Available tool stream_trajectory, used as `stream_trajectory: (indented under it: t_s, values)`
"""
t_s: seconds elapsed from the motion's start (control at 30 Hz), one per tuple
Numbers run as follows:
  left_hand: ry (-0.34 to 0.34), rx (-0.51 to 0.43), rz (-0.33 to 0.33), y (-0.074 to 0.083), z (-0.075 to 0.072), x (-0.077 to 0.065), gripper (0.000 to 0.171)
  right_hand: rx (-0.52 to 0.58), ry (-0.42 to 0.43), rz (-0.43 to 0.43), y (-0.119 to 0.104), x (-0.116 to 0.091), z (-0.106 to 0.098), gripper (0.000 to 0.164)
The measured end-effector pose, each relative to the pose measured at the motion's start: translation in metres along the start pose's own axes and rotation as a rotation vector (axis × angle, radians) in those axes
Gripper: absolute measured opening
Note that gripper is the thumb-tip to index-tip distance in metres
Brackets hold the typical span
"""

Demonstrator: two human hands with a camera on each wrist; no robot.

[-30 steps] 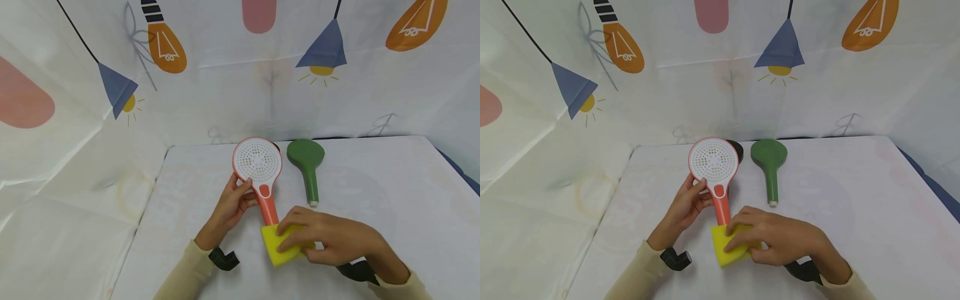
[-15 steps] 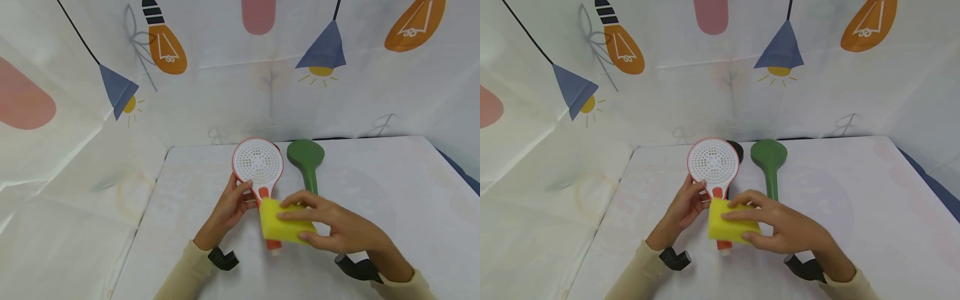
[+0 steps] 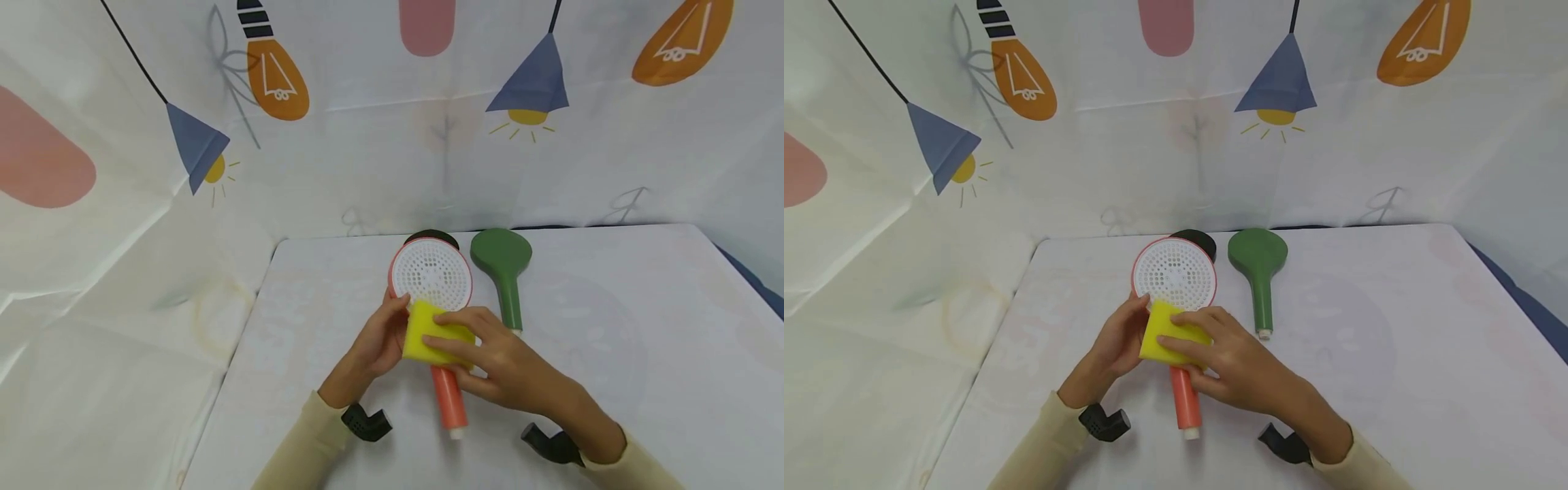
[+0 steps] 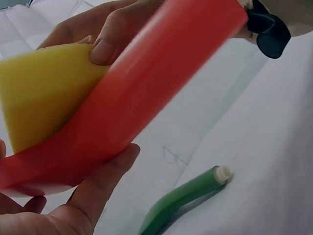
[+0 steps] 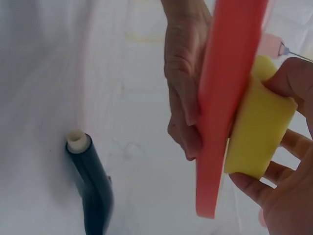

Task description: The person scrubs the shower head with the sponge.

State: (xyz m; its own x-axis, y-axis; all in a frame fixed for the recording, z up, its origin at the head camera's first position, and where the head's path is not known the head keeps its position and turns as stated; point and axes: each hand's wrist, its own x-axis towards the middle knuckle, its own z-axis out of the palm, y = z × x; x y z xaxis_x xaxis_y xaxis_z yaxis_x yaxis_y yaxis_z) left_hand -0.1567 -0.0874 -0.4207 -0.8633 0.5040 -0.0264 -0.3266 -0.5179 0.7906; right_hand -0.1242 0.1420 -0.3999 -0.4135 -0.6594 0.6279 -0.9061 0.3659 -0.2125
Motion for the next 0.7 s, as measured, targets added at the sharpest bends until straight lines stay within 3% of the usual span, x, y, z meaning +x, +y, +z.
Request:
stream_trajectory:
  t_s: [0.13,0.33,0.43,0.57,0.7]
  values:
    - [0.000,0.006,-0.018,-0.001,0.001,0.001,0.059,0.008,-0.036,-0.018,0.000,-0.001,0.000,0.036]
    - [0.037,0.042,-0.071,-0.001,-0.001,0.000,0.056,0.061,-0.124,-0.017,-0.002,-0.002,-0.003,0.053]
    - [0.054,0.048,-0.061,-0.001,-0.003,0.000,0.054,0.112,-0.139,-0.053,-0.002,-0.003,-0.006,0.058]
    - [0.031,0.032,-0.052,0.000,-0.006,0.001,0.052,0.202,-0.171,-0.119,-0.004,-0.003,-0.012,0.061]
    - [-0.001,0.013,-0.054,0.000,-0.007,0.001,0.053,0.306,-0.272,-0.164,-0.007,-0.006,-0.022,0.063]
